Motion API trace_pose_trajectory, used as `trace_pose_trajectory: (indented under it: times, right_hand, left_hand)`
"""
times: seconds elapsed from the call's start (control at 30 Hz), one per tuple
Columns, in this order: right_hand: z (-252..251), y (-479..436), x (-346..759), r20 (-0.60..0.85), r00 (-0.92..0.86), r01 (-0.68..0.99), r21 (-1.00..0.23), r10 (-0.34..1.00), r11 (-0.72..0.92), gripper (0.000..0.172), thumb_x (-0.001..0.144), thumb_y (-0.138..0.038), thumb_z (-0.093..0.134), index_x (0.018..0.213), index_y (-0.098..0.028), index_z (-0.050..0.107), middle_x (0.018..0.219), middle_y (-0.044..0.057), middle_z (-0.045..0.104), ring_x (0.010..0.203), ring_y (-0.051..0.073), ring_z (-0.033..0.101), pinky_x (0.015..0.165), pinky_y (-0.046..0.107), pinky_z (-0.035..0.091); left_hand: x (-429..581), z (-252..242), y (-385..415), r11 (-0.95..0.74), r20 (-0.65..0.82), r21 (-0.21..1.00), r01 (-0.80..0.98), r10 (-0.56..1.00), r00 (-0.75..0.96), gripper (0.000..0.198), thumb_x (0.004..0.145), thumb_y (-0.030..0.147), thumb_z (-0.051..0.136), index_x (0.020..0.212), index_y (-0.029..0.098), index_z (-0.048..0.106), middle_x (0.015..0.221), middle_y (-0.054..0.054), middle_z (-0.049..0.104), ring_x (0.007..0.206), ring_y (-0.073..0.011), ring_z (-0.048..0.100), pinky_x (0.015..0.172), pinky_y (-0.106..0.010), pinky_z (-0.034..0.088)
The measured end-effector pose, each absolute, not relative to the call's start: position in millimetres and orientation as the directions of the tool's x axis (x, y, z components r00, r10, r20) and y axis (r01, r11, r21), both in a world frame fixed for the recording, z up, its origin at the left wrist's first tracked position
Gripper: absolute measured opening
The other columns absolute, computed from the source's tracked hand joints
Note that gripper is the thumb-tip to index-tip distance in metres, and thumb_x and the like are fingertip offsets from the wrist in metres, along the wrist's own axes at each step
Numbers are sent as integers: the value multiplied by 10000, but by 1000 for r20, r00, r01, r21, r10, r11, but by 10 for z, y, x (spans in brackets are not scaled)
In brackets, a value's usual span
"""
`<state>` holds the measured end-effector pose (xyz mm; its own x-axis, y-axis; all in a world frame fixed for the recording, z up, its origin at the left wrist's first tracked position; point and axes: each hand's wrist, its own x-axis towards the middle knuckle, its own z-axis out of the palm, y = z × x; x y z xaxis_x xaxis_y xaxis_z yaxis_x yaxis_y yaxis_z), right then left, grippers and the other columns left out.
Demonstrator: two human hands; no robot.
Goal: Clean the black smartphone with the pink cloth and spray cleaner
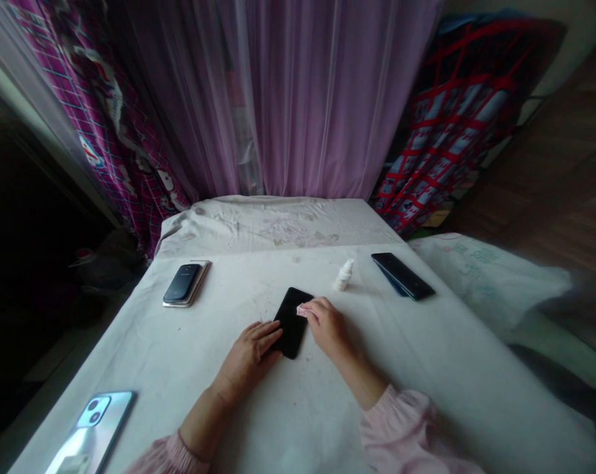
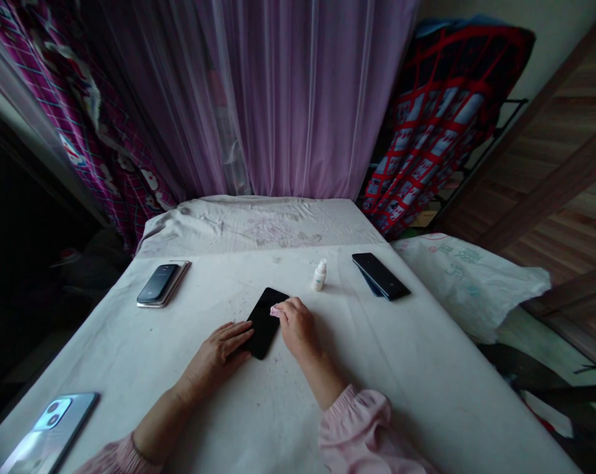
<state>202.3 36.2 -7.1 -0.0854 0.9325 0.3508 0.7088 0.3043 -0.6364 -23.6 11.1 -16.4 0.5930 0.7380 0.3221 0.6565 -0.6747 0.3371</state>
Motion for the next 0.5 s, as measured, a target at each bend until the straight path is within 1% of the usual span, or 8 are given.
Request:
trace_pose_trajectory:
  times: [0.07, 0.17, 0.27, 0.4, 0.5]
  right_hand:
    - [-74, 139, 1952, 358, -148, 687, -633, 922, 357, 261, 905, -116, 452, 961, -206, 690, 974, 70, 656, 917, 176, 633, 835, 281, 500]
    - [-57, -202, 1831, 355, -217, 680, -613, 909, 402, 276, 917, -92, 444, 1001, -212, 677, 976, 67, 650, 887, 175, 639, 798, 280, 517]
    - [-39, -387, 1765, 348, -289, 673, -588, 892, 448, 248, 924, -101, 486, 1030, -223, 674, 978, 62, 653, 876, 180, 641, 784, 285, 524]
    - [-64, -198, 1849, 383, -321, 645, -581, 866, 496, 231, 921, -92, 499, 991, -210, 685, 935, 57, 659, 856, 174, 639, 773, 281, 532]
    - [-108, 157, 1991, 468, -249, 693, -525, 848, 494, 249, 914, -85, 469, 941, -197, 691, 916, 64, 663, 850, 182, 636, 769, 299, 539]
  left_hand:
    - [-233, -151, 108, -677, 328, 342, 652, 736, 592, 341, 926, 283, 584, 1254, 202, 628, 1277, -121, 655, 1161, -251, 630, 1024, -469, 485]
    - [-230, -135, 114, -694, 348, 335, 637, 720, 601, 341, 921, 292, 596, 1245, 189, 635, 1267, -130, 659, 1151, -260, 636, 998, -466, 507]
    - [-233, -147, 127, -702, 377, 333, 630, 711, 593, 342, 918, 299, 605, 1239, 188, 642, 1258, -131, 664, 1136, -265, 644, 992, -465, 514]
    - [-247, -172, 138, -710, 386, 350, 611, 704, 597, 348, 911, 296, 616, 1247, 209, 644, 1258, -115, 667, 1140, -262, 643, 1000, -456, 514]
    - [-253, -171, 138, -715, 382, 344, 608, 698, 605, 347, 917, 285, 604, 1253, 206, 640, 1261, -116, 665, 1147, -263, 639, 1002, -463, 513]
